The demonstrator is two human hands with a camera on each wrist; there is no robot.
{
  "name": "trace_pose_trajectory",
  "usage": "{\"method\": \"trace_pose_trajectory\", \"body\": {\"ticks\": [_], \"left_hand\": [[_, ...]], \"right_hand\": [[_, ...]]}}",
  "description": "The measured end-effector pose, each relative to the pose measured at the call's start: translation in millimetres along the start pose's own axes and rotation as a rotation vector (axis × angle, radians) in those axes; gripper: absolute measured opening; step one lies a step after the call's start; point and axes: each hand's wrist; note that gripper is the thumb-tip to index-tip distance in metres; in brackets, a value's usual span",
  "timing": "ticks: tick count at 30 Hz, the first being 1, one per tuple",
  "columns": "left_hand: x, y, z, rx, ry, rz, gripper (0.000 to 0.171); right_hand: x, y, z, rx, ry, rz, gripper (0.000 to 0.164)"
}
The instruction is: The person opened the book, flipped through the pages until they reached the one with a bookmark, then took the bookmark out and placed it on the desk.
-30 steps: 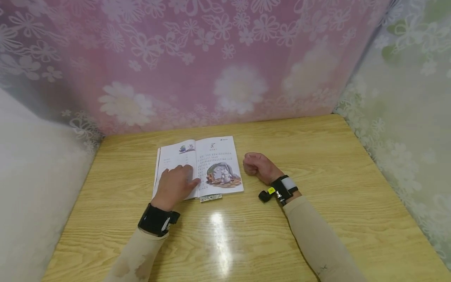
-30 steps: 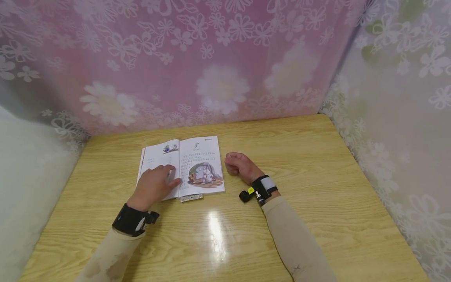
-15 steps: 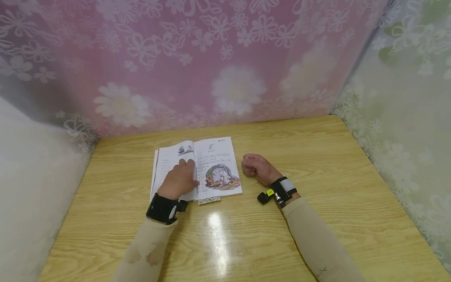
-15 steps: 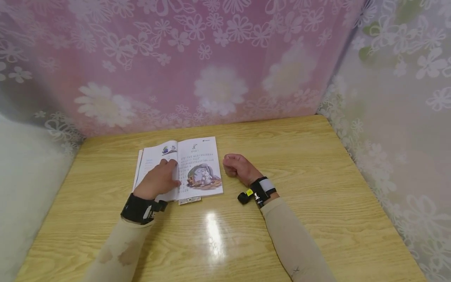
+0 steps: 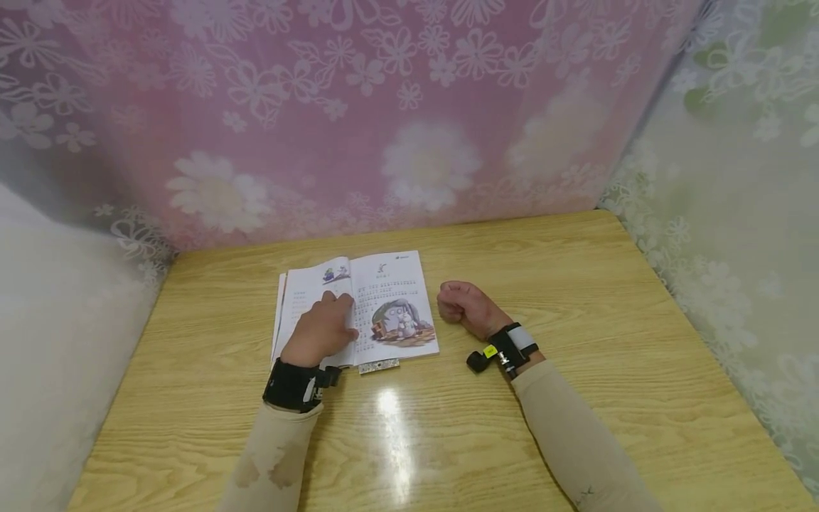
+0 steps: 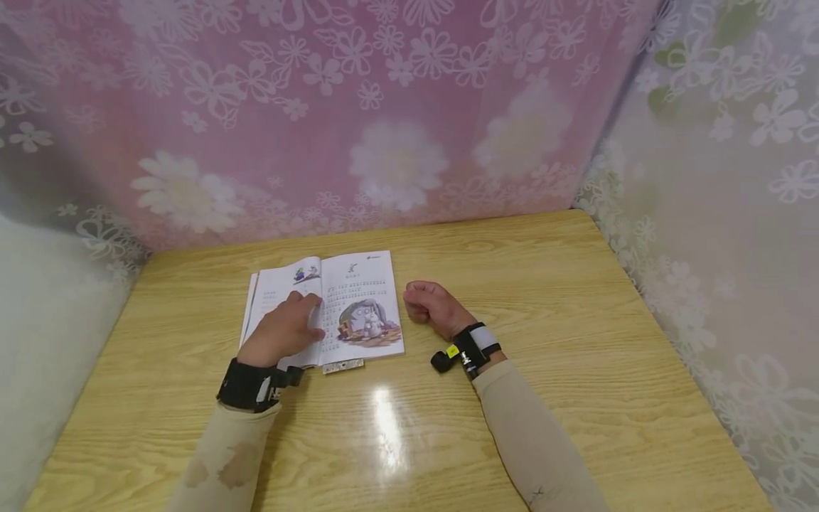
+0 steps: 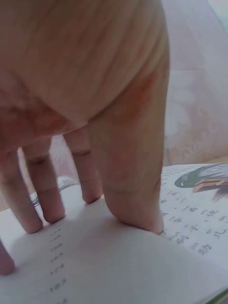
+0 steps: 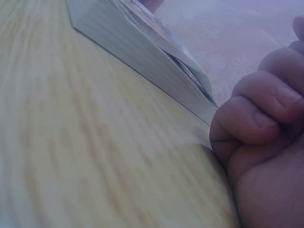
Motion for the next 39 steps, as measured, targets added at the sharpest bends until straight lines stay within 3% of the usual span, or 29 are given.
{"method": "trace_pose_trajectory", "body": {"ticks": [2,5,7,9,13,18,21,25,39], "left_hand": [[-5.1,5.7,-2.6,-0.017,0.061,0.033,0.049],[-17.2,18.0,-5.3,-0.127,0.206,0.087,0.038],[-27.1,29.1,-6.1,-0.195,0.257,0.101,0.038],[-37.5,40.3,-6.0,-0.219,0.239,0.073,0.047],[-55.5,56.7,-4.7,-0.152,0.155,0.025,0.07],[-68.0,58.3,2.8,-0.153,0.236,0.1,0.077],[-71.3,55.5,8.4,-0.155,0.249,0.118,0.078],[-72.8,55.6,12.3,-0.13,0.219,0.139,0.086],[-72.2,56.5,9.5,-0.142,0.193,0.214,0.093]], "right_hand": [[-0.7,0.2,-0.5,0.007,0.0,-0.001,0.036],[-1.6,0.7,-1.6,0.01,-0.003,0.005,0.036],[-2.2,1.3,-2.2,0.011,-0.007,0.008,0.036],[-2.9,1.7,-2.5,0.007,-0.007,0.009,0.036],[-3.6,2.5,-1.8,0.007,-0.004,0.016,0.037],[-2.2,2.6,0.1,0.002,0.012,0.017,0.037],[-0.6,2.8,0.7,-0.006,0.021,0.001,0.037],[0.5,2.5,0.2,-0.012,0.023,-0.001,0.038],[-0.8,0.0,0.8,-0.02,0.024,0.01,0.036]]}}
Point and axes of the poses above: each hand's wrist, its own z-axis towards the middle knuckle, its own x-axis out of the back of the hand, y = z × x, and after that the axes turned 12 degrees about -z, right-handed
